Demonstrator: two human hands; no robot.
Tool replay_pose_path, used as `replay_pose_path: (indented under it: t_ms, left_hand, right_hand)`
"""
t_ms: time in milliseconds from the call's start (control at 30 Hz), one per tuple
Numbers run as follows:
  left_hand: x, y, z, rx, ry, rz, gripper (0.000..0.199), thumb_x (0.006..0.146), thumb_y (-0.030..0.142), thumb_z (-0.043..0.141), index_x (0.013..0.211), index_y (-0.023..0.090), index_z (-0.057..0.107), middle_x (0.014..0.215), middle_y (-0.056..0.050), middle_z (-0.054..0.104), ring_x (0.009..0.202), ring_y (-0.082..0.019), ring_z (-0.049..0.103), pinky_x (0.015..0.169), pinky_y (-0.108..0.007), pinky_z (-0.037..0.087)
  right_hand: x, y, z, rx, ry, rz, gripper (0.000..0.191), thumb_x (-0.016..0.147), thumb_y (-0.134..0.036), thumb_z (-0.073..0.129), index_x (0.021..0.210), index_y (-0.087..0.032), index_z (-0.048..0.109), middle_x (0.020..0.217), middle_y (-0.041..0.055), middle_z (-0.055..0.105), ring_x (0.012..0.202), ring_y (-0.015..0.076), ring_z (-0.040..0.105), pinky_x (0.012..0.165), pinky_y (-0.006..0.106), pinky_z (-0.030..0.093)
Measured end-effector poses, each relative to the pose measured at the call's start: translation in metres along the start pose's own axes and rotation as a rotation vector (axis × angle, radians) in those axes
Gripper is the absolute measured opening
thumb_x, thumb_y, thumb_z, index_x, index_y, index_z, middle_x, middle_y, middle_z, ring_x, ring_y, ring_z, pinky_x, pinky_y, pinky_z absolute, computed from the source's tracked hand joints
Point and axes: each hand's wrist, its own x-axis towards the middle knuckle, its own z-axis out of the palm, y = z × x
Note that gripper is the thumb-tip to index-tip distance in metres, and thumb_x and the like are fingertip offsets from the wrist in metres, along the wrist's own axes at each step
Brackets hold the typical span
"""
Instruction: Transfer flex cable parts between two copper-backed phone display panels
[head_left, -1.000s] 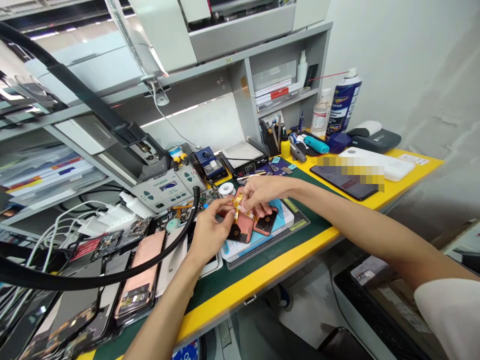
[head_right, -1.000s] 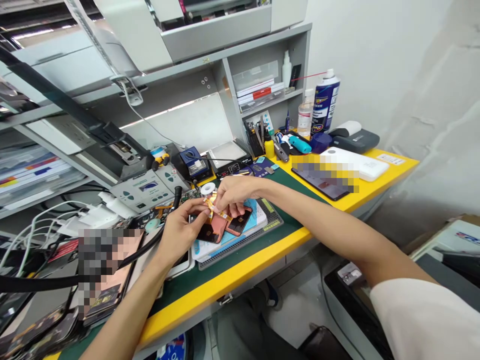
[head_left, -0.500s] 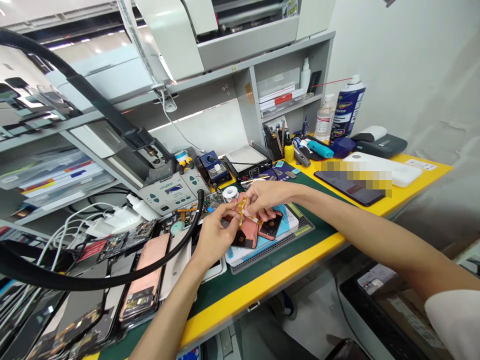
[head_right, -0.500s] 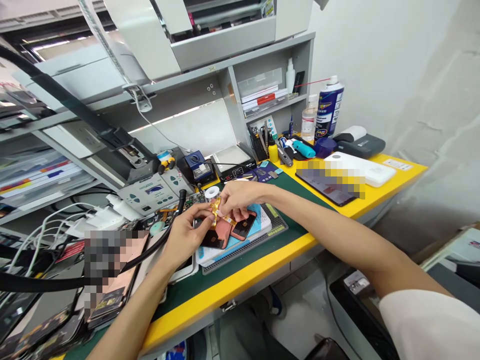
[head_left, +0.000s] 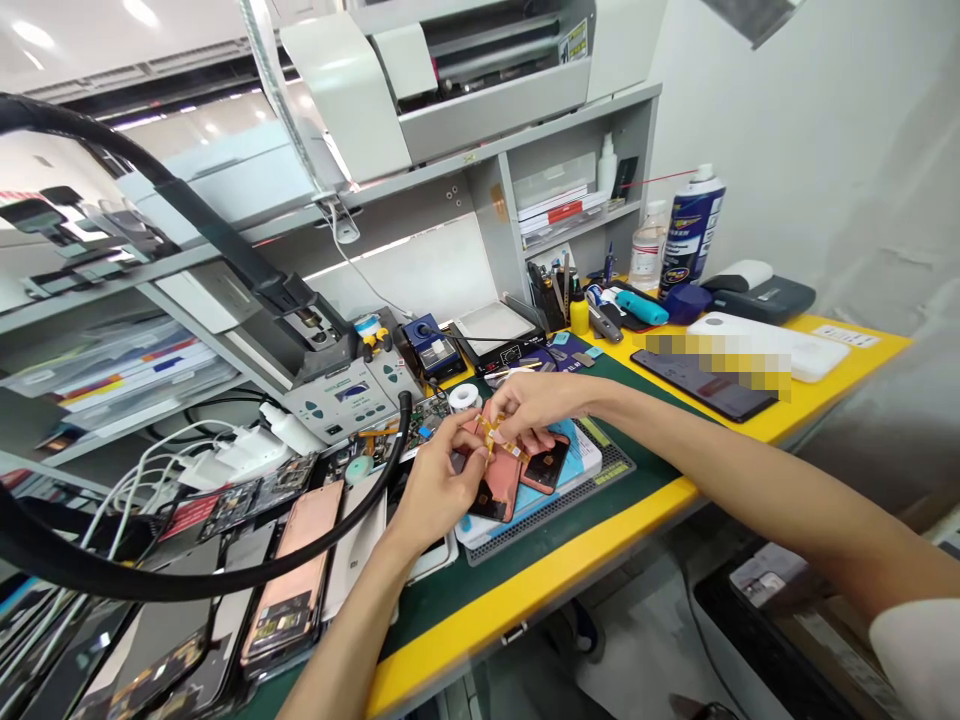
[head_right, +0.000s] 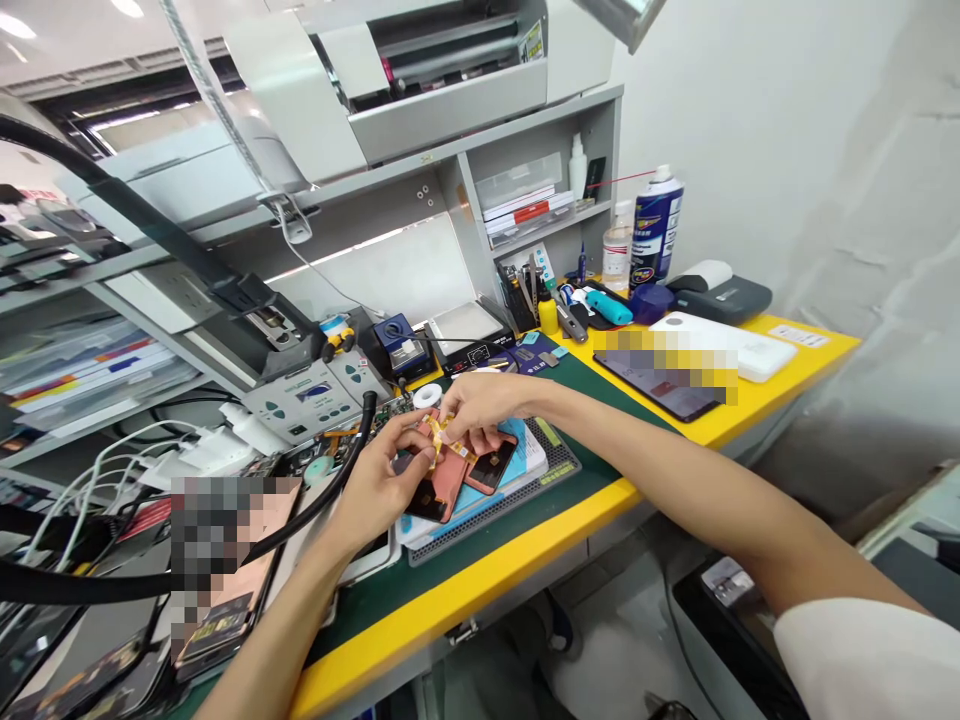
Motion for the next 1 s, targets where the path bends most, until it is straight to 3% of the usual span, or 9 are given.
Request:
replay_pose_path:
  t_ms: [233,433,600,800,1000]
  left_hand:
    - [0.000,0.002,0.000,-0.028,0.012,-0.013,0.041,0.089,0.023,0.057,0.130,0.020,0.051,0.086,0.001,0.070,0.082,-0.015,0.063,0.085,-0.029,0.044]
    - [0.001,0.001,0.001,-0.023,0.049,0.000,0.038,0.089,0.025,0.059,0.126,0.017,0.054,0.088,-0.001,0.072,0.084,-0.016,0.064,0.086,-0.030,0.044]
    - [0.006,-0.003,0.005,-0.095,0.144,-0.009,0.033,0.089,0.031,0.061,0.118,0.015,0.058,0.088,-0.004,0.071,0.079,-0.016,0.063,0.079,-0.029,0.047]
    - [0.008,-0.008,0.008,-0.144,0.179,-0.015,0.029,0.088,0.031,0.061,0.112,0.015,0.063,0.082,-0.003,0.069,0.072,-0.014,0.060,0.072,-0.026,0.047]
    - [0.007,-0.008,0.005,-0.139,0.186,0.002,0.012,0.086,0.027,0.063,0.089,0.016,0.066,0.080,-0.002,0.069,0.072,-0.014,0.060,0.069,-0.024,0.047]
  right_hand:
    - [0.001,0.001,0.003,0.008,0.041,0.025,0.020,0.077,-0.025,0.068,0.093,-0.013,0.066,0.064,0.0025,0.070,0.044,0.0134,0.062,0.041,0.021,0.051]
    - [0.003,-0.001,0.004,-0.017,0.043,0.035,0.017,0.074,-0.026,0.069,0.085,-0.014,0.065,0.058,0.0007,0.067,0.041,0.0125,0.060,0.038,0.019,0.048]
    - [0.002,-0.002,0.005,-0.071,0.060,0.029,0.016,0.073,-0.028,0.069,0.080,-0.014,0.065,0.055,0.0005,0.066,0.039,0.0115,0.058,0.035,0.016,0.041]
    - [0.001,-0.001,0.005,-0.079,0.048,0.011,0.018,0.080,-0.030,0.061,0.079,-0.013,0.066,0.055,0.0024,0.067,0.038,0.0127,0.058,0.034,0.019,0.044]
    - [0.001,-0.001,0.003,-0.062,0.028,-0.001,0.017,0.081,-0.027,0.058,0.075,-0.013,0.065,0.056,0.0032,0.067,0.038,0.0125,0.057,0.032,0.018,0.040]
